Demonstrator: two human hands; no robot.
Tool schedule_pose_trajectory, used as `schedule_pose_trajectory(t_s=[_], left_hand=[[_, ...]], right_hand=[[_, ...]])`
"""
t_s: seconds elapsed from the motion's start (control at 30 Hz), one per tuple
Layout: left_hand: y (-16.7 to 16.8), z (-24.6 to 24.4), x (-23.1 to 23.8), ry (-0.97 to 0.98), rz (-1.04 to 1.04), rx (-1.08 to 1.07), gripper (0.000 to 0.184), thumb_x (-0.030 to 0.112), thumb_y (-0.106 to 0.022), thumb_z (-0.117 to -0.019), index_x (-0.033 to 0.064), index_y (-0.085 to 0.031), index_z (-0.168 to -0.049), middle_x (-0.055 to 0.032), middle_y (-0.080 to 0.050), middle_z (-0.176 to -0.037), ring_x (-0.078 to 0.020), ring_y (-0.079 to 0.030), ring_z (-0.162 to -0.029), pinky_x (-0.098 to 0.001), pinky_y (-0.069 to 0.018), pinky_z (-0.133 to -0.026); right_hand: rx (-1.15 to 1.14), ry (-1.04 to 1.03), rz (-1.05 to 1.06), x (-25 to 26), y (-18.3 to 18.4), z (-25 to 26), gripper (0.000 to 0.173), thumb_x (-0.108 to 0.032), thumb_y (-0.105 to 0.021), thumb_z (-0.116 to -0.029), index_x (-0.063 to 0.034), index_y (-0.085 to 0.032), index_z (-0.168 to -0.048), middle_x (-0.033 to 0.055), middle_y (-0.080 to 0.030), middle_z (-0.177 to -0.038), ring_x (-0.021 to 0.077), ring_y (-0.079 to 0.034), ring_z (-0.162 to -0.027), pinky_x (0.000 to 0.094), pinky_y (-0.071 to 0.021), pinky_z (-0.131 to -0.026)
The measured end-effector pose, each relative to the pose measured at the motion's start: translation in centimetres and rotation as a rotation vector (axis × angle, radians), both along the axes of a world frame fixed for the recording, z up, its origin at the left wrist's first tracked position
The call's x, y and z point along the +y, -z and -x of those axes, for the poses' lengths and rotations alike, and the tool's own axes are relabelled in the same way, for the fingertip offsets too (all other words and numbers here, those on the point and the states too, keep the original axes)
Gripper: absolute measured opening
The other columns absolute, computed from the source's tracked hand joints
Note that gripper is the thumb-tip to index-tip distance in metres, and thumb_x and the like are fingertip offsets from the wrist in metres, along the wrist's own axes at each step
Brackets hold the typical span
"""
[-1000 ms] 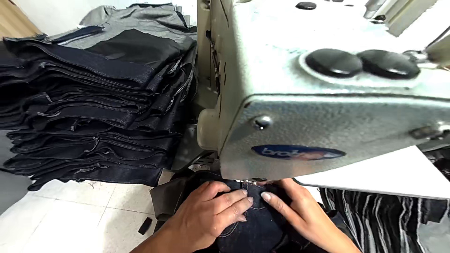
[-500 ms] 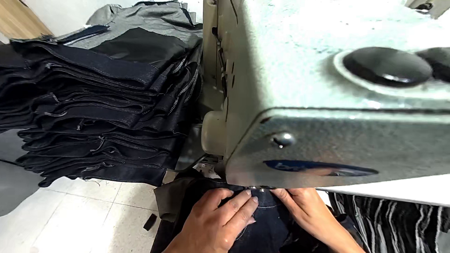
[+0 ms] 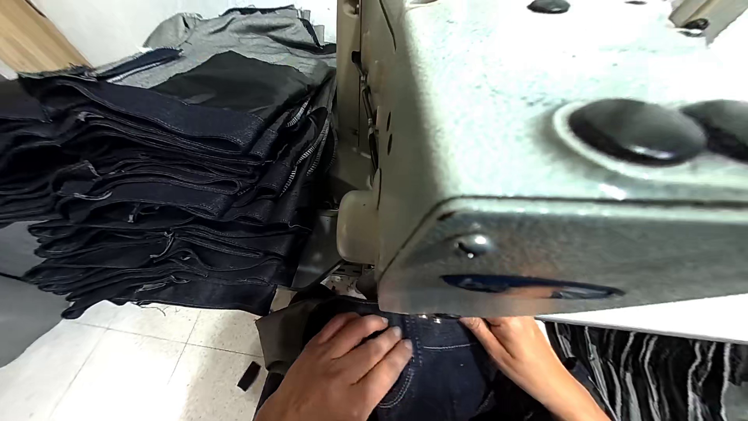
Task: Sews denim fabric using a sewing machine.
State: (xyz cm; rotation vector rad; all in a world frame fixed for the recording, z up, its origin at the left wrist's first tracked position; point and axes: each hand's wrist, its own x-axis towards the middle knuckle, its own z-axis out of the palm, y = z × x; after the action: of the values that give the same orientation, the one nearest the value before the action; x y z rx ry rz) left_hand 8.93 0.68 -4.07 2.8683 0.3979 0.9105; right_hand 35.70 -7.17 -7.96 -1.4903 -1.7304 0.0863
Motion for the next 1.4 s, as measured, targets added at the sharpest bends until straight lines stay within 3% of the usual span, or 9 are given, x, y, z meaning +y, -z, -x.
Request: schedule_pose_trajectory(t_s=[0.17, 0.43, 0.67, 0.8, 0.9, 1.0, 1.13, 1.3, 1.4], left_hand=[[-1.2, 1.4, 1.6, -0.228, -0.052, -0.129, 0.018, 0.025, -0.056, -0.1049, 0.0196, -0.073, -0.108, 0.0041, -0.075, -0.103, -0.0134, -0.064, -0.109, -0.0323, -0.0443, -0.101], [-0.6, 0.7, 3.1, -0.289, 0.034, -0.132, 0.023, 0.033, -0.058, -0.1026, 0.0203, -0.076, -0.101, 0.0039, -0.075, -0.101, -0.0127, -0.067, -0.107, -0.0302, -0.0497, -0.096], [0.2, -1.9, 2.6, -0.342, 0.136, -0.004, 0.04, 0.039, -0.055, -0.0995, 0.0057, -0.077, -0.101, -0.0121, -0.076, -0.099, -0.0292, -0.074, -0.098, -0.0467, -0.0592, -0.088], [1.1, -2.5, 3.1, -0.315, 0.205, -0.004, 0.047, 0.043, -0.052, -0.1001, 0.003, -0.077, -0.098, -0.0141, -0.076, -0.096, -0.0305, -0.074, -0.096, -0.0487, -0.0594, -0.085], [1.5, -2.8, 3.3, -0.267, 0.315, -0.035, 0.036, 0.034, -0.057, -0.0986, 0.0027, -0.075, -0.098, -0.0127, -0.076, -0.095, -0.0298, -0.073, -0.098, -0.0497, -0.0565, -0.09], [1.4, -3.5, 4.2, -0.267, 0.524, -0.066, 0.024, 0.011, -0.061, -0.092, -0.0081, -0.073, -0.101, -0.0235, -0.074, -0.101, -0.0365, -0.071, -0.103, -0.0522, -0.0535, -0.095], [-2.0, -4.2, 6.0, -0.298, 0.834, 0.268, 0.024, 0.006, -0.059, -0.0975, -0.0116, -0.07, -0.111, -0.0281, -0.07, -0.111, -0.0362, -0.065, -0.113, -0.0498, -0.0474, -0.102], [-1.7, -4.3, 5.5, -0.33, 0.624, 0.263, 0.023, 0.01, -0.062, -0.0958, -0.0076, -0.073, -0.107, -0.0264, -0.072, -0.108, -0.0397, -0.068, -0.11, -0.055, -0.0497, -0.098], [-0.6, -4.1, 5.1, -0.316, 0.47, 0.115, 0.021, 0.01, -0.067, -0.0902, -0.0073, -0.073, -0.102, -0.0247, -0.073, -0.101, -0.0388, -0.071, -0.101, -0.0541, -0.0541, -0.092]], right_hand=[[-0.053, 0.024, -0.014, -0.3, -0.2, 0.0, 0.049, -0.045, -0.043, -0.1084, -0.0108, -0.064, -0.081, 0.003, -0.057, -0.07, 0.0117, -0.057, -0.071, 0.0254, -0.0443, -0.067], [-0.079, 0.087, -0.01, -0.6, -0.2, 0.0, 0.047, -0.044, -0.043, -0.1083, -0.0123, -0.068, -0.083, 0.0009, -0.061, -0.075, 0.0095, -0.06, -0.076, 0.0242, -0.047, -0.07], [-0.017, 0.067, 0.025, -0.7, 0.0, 0.5, 0.045, -0.045, -0.045, -0.1073, -0.0126, -0.072, -0.091, 0.001, -0.068, -0.083, 0.0109, -0.065, -0.083, 0.0283, -0.0506, -0.077], [0.014, 0.054, 0.027, -0.8, 0.3, 1.1, 0.048, -0.048, -0.045, -0.1068, -0.0104, -0.071, -0.09, 0.0036, -0.068, -0.079, 0.0144, -0.065, -0.081, 0.0327, -0.05, -0.078], [0.038, 0.082, -0.013, -0.5, 0.7, 1.2, 0.048, -0.046, -0.046, -0.1069, -0.0099, -0.069, -0.085, 0.0044, -0.066, -0.075, 0.0146, -0.064, -0.077, 0.032, -0.0494, -0.076], [0.028, 0.177, -0.076, 1.2, 0.7, 1.1, 0.043, -0.039, -0.05, -0.1039, -0.0093, -0.069, -0.079, 0.0039, -0.066, -0.073, 0.0159, -0.066, -0.076, 0.0351, -0.0517, -0.073], [0.015, 0.221, -0.074, 3.0, -0.2, 0.7, 0.032, -0.027, -0.059, -0.0958, -0.005, -0.067, -0.075, 0.0061, -0.062, -0.069, 0.0194, -0.063, -0.069, 0.0383, -0.0482, -0.065], [0.003, 0.213, -0.082, 3.0, -0.6, 0.6, 0.028, -0.025, -0.06, -0.0946, -0.0058, -0.071, -0.078, 0.0061, -0.067, -0.074, 0.0186, -0.065, -0.074, 0.0386, -0.0492, -0.072], [0.005, 0.185, -0.095, 3.0, -0.7, 0.5, 0.027, -0.024, -0.061, -0.0957, -0.0051, -0.073, -0.082, 0.0078, -0.071, -0.081, 0.0192, -0.069, -0.083, 0.0398, -0.0506, -0.08]])
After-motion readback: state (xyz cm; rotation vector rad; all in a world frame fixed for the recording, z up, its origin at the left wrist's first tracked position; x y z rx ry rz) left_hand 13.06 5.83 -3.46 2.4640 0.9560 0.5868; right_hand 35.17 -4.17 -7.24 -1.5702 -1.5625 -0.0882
